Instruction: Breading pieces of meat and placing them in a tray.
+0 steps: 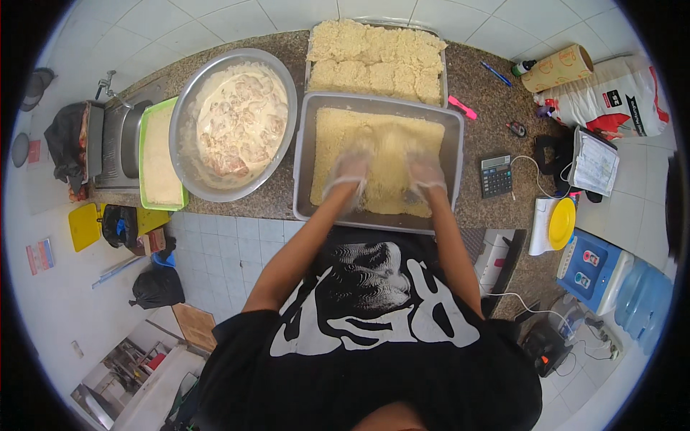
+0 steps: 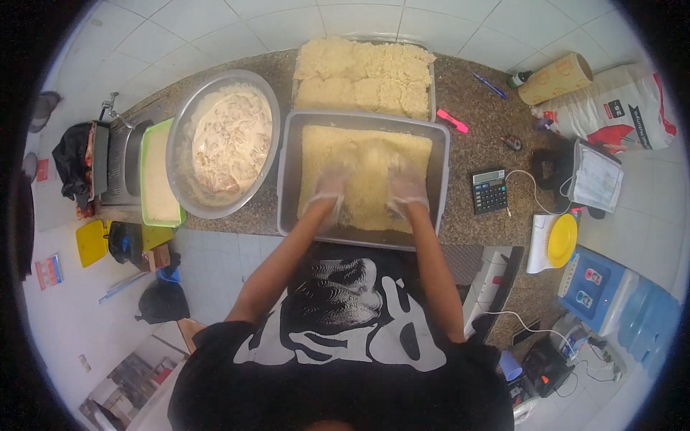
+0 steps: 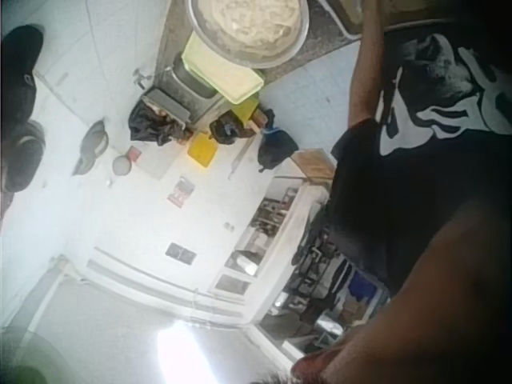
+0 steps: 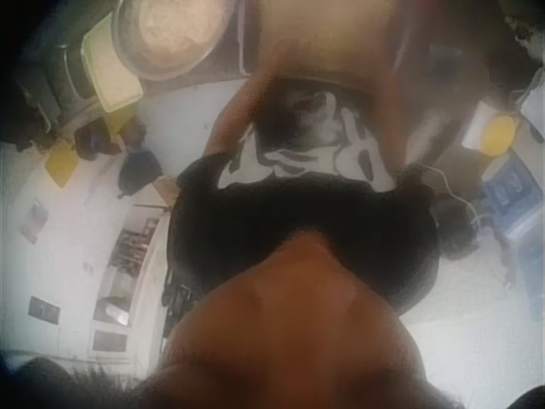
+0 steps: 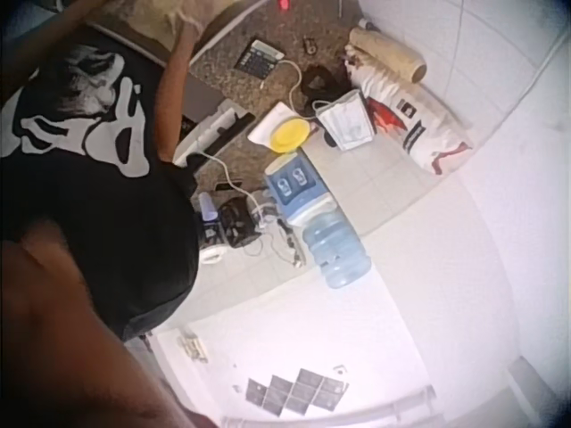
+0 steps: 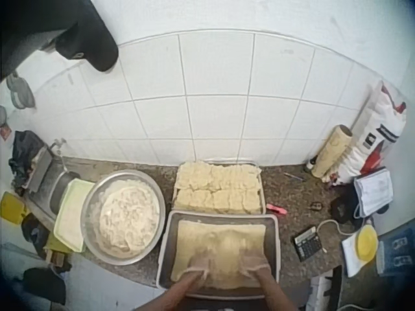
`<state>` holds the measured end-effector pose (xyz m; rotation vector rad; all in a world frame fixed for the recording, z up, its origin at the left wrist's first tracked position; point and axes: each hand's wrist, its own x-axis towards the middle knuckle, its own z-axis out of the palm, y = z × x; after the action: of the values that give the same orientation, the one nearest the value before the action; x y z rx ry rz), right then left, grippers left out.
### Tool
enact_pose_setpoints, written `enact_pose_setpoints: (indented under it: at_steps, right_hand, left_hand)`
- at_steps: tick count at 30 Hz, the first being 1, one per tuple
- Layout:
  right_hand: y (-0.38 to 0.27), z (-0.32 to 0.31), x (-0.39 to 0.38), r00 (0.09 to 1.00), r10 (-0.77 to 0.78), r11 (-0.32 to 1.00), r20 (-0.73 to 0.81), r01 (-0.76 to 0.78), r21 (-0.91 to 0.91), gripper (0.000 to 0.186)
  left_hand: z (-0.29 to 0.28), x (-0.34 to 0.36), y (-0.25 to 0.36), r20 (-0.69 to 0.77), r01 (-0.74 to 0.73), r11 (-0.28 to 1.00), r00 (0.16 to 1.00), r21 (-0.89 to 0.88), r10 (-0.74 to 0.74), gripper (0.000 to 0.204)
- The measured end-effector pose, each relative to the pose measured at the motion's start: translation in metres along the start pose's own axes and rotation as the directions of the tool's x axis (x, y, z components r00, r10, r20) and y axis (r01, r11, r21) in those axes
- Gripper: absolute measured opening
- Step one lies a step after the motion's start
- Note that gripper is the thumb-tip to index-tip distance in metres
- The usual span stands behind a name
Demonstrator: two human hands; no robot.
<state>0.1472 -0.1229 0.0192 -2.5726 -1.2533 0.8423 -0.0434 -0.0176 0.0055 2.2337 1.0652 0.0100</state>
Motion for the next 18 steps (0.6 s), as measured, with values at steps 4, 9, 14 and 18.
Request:
enact_pose_setpoints:
  at_steps: [4, 9, 14, 18]
  right_hand:
    - [-0.064, -0.003, 0.032, 0.935, -0.343, 0.939, -0.094, 0.344, -0.013, 0.037]
    - [-0.053, 0.02, 0.055, 0.95, -0.299, 0.902, -0.091, 0.251, -0.35, 0.035]
    - [-0.053, 0.02, 0.053, 0.866, -0.45, 0.873, -0.217, 0.376, -0.311, 0.048]
    - [-0.076, 0.005, 0.049, 0.923, -0.385, 0.879, -0.004, 0.366, -0.306, 0.055]
  left_hand:
    - [0.017, 0.047, -0.023, -0.268, -0.145, 0.827, 0.904, 0.544, 0.334, 0.038]
    - [-0.015, 0.053, 0.014, 0.02, -0.253, 0.938, 0.967, 0.236, 0.255, 0.037]
    - [-0.023, 0.06, 0.012, 0.272, -0.11, 0.972, 0.961, 0.208, 0.051, 0.038]
    - [0.016, 0.046, -0.004, -0.466, 0.008, 0.913, 0.862, 0.407, 0.2, 0.039]
